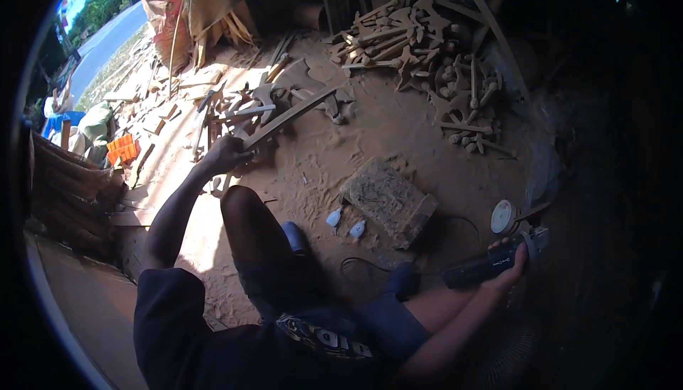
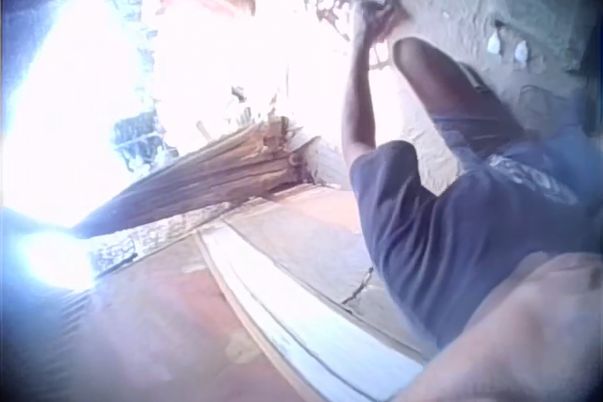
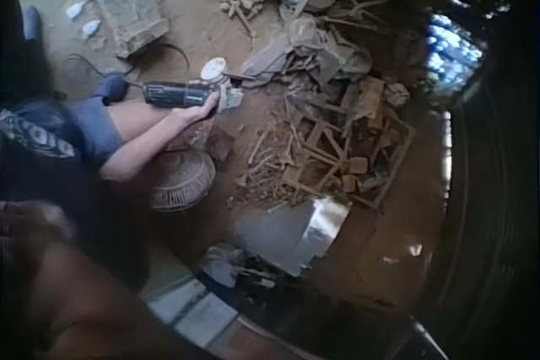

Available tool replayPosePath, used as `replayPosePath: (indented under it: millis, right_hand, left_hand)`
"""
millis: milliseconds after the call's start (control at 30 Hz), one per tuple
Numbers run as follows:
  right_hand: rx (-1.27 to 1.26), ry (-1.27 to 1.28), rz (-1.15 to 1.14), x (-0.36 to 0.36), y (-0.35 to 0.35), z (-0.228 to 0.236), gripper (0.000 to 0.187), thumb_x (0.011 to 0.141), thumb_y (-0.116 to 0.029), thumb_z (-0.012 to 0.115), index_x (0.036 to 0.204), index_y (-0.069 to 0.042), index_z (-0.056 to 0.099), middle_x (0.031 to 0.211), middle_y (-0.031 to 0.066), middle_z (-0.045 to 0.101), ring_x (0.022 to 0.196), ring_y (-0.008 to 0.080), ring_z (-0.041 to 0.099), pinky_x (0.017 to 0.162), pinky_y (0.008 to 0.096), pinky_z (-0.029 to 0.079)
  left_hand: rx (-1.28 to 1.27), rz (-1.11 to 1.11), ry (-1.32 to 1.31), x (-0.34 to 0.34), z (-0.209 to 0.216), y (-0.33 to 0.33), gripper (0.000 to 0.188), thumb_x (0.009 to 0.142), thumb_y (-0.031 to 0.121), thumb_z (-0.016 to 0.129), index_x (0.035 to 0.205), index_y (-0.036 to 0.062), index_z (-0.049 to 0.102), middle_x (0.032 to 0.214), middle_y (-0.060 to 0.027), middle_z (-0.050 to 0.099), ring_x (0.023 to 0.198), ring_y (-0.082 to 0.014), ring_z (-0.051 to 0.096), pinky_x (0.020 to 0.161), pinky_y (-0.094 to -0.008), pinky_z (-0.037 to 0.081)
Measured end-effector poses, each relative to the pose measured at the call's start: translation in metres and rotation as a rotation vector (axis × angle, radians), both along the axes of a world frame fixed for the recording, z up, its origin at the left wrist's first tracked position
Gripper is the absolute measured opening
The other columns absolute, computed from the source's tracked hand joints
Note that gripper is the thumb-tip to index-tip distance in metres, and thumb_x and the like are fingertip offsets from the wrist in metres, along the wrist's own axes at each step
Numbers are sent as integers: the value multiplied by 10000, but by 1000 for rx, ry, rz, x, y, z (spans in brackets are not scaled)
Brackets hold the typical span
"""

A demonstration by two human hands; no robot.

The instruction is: The person uses a handheld power sander to smooth the surface and edges of a carved wooden axe, rotating the axe to reach different sections.

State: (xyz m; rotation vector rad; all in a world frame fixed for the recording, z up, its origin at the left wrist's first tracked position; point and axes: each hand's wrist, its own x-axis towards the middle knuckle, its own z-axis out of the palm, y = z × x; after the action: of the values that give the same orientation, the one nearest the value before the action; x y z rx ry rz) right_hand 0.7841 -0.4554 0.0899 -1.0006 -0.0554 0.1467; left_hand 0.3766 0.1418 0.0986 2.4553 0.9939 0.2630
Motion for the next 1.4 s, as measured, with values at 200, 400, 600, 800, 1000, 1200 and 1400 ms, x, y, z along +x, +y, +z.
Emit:
replayPosePath:
  millis: [200,400,600,800,1000,1200,1400]
  right_hand:
    - [-332,-20,-95,5,6,-28,500,888,-137,833,1274,-39,530,1004,108,675,767,196,680,685,364,587]
    - [-886,-391,-37,-43,70,-70,704,772,-219,921,1284,4,493,1066,133,698,975,212,710,858,390,568]
    - [-1070,-348,194,-81,73,-166,975,786,-244,869,1526,35,299,1271,282,634,1195,392,658,1007,456,520]
    - [-962,-265,349,-99,106,-214,1069,809,-229,853,1608,33,194,1439,313,517,1336,406,557,1135,453,430]
    - [-1190,-252,405,-91,111,-207,990,814,-301,808,1572,67,287,1177,372,671,1055,514,688,913,533,558]
    - [-1168,-334,346,-93,118,-206,971,813,-315,806,1551,75,311,1094,343,705,1015,497,709,891,532,565]
    - [-1259,-368,370,-93,119,-174,905,806,-292,823,1510,48,368,1043,325,715,946,485,720,817,530,575]
  left_hand:
    - [-11,-381,292,168,-60,-111,290,906,424,773,915,139,822,791,-143,751,728,-328,747,671,-467,581]
    - [54,-1036,74,167,-213,-129,200,952,283,710,909,88,730,662,-147,633,555,-341,636,496,-453,504]
    - [106,-1189,205,192,-199,-160,198,993,250,632,905,95,719,675,-141,611,592,-332,644,541,-455,524]
    - [165,-1038,590,182,-203,-150,325,992,321,643,849,42,729,772,-171,715,739,-358,743,692,-481,609]
    - [-79,-807,678,194,-176,-165,309,973,315,678,851,36,735,781,-168,718,775,-366,751,700,-491,620]
    - [-9,-907,583,182,-201,-148,279,967,306,692,851,58,747,796,-144,722,775,-356,747,677,-493,621]
    - [39,-1064,520,187,-206,-150,230,951,253,693,831,64,744,787,-149,712,759,-354,741,664,-486,619]
